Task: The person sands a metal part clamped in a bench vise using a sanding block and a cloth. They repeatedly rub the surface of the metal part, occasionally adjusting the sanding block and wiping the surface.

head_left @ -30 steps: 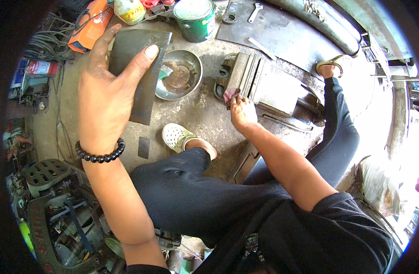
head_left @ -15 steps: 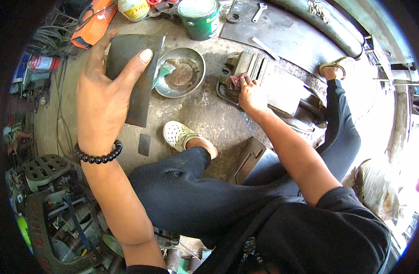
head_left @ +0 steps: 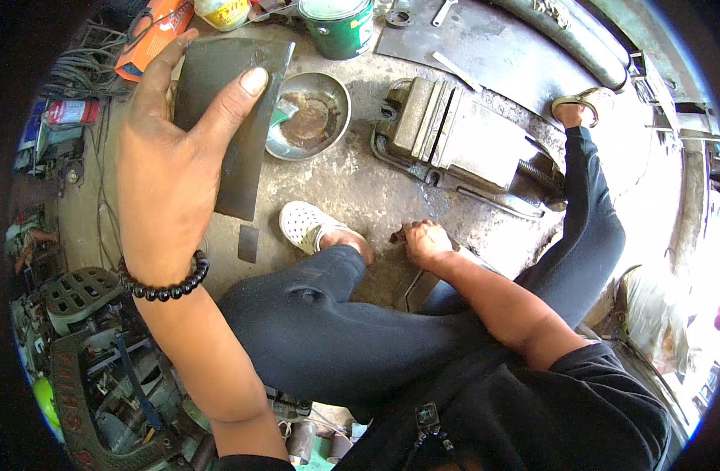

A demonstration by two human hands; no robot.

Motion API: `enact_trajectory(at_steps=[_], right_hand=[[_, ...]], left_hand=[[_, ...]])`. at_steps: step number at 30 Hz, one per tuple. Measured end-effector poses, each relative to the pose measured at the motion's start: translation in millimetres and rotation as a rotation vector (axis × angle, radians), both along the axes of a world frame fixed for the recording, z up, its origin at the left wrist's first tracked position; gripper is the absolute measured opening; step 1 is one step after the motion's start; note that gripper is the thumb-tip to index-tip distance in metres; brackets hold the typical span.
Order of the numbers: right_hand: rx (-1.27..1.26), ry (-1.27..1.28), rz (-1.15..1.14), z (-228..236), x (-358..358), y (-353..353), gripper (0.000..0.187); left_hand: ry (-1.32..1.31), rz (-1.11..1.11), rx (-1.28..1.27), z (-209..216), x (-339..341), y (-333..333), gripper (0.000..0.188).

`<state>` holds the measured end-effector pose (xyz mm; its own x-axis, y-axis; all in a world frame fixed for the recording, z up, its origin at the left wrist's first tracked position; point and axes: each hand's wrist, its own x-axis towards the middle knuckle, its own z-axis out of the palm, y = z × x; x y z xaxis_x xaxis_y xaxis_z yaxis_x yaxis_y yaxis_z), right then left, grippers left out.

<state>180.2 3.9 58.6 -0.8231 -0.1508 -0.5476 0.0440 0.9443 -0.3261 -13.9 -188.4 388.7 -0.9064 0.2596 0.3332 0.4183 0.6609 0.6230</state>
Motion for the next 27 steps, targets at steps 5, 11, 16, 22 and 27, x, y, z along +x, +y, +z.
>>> enact_trajectory(at_steps=[5, 11, 16, 22, 27], right_hand=[[0.057, 0.258, -0.034, 13, -67, 24, 0.060], [0.271, 0.352, -0.232, 21, -140, 48, 0.049], [0.237, 0.285, -0.062, -4, -108, 23, 0.049], [0.005, 0.071, -0.043, 14, -72, 15, 0.042], [-0.003, 0.344, -0.189, 24, -67, 54, 0.046]], left_hand=[[-0.004, 0.037, -0.027, 0, 1, -2, 0.068], [0.064, 0.024, -0.110, -2, -6, -2, 0.071], [-0.025, 0.019, -0.027, -1, -7, 5, 0.071], [0.008, 0.013, -0.042, 2, -6, 7, 0.068], [0.007, -0.007, -0.025, -4, -1, -3, 0.069]])
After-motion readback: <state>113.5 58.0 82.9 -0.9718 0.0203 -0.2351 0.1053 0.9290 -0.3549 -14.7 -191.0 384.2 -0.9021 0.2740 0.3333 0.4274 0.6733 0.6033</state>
